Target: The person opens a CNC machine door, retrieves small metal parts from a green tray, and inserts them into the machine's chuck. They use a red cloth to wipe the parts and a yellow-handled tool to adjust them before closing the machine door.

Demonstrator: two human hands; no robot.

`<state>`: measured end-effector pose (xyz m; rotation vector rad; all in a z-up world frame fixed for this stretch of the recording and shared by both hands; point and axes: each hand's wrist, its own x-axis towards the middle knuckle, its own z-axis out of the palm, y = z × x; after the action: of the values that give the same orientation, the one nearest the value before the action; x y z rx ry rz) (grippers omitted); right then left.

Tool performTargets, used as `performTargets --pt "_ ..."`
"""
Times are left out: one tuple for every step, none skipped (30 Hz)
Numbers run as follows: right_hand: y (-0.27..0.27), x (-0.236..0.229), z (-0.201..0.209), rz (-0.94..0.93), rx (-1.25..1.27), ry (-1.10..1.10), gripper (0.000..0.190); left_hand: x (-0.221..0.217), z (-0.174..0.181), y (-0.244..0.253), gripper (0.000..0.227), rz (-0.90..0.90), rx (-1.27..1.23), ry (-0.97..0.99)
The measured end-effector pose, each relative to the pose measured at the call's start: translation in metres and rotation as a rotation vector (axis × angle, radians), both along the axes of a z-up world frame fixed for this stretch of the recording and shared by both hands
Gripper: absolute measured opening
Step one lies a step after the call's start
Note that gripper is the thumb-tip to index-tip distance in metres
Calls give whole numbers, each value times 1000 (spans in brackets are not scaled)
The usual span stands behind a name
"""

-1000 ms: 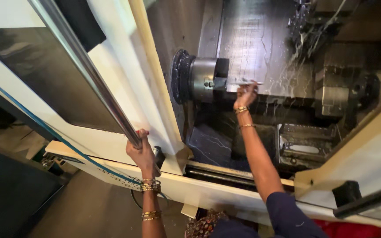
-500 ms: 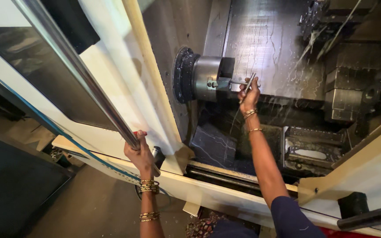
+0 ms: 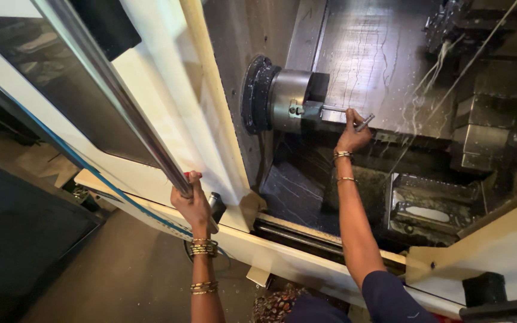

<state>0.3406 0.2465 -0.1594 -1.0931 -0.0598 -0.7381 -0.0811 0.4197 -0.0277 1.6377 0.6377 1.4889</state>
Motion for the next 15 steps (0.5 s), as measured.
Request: performTargets --pt "4 -1 0 -7 -110 -44 21 0 0 0 41 16 10 22" --pt "8 -3 1 -13 -222 -90 20 0 0 0 41 32 17 43" --pt "12 -5 3 -19 -334 -136 20 0 -1 -1 41 48 24 64" --pt "16 -9 5 30 -305 -49 22 -1 -1 -2 41 54 40 53" --pt "17 -13 6 78 -275 38 25 -1 -1 -2 41 60 57 43" --pt "18 -16 10 128 -246 122 28 0 -1 -2 41 68 73 30" --pt "16 -18 13 194 -276 101 30 1 -2 -2 41 73 62 32" --pt "11 -22 14 257 -304 86 32 0 -2 -2 40 76 52 38" --pt "6 -24 15 320 -332 71 34 0 -2 -2 40 78 42 45" --pt "0 -26 16 360 -346 61 36 1 -3 -2 39 75 56 28" --pt "-7 -27 18 401 -359 51 38 1 -4 -2 39 73 71 12" --pt "-12 -26 21 441 -371 38 40 3 -4 -2 38 69 88 -8" --pt "-17 -25 23 454 -408 35 41 4 -5 -2 38 63 76 -16" --pt "-18 -25 26 470 -443 31 42 4 -6 -1 37 60 67 -23" --pt "-19 -26 29 487 -477 28 43 4 -7 -1 37 58 58 -30"
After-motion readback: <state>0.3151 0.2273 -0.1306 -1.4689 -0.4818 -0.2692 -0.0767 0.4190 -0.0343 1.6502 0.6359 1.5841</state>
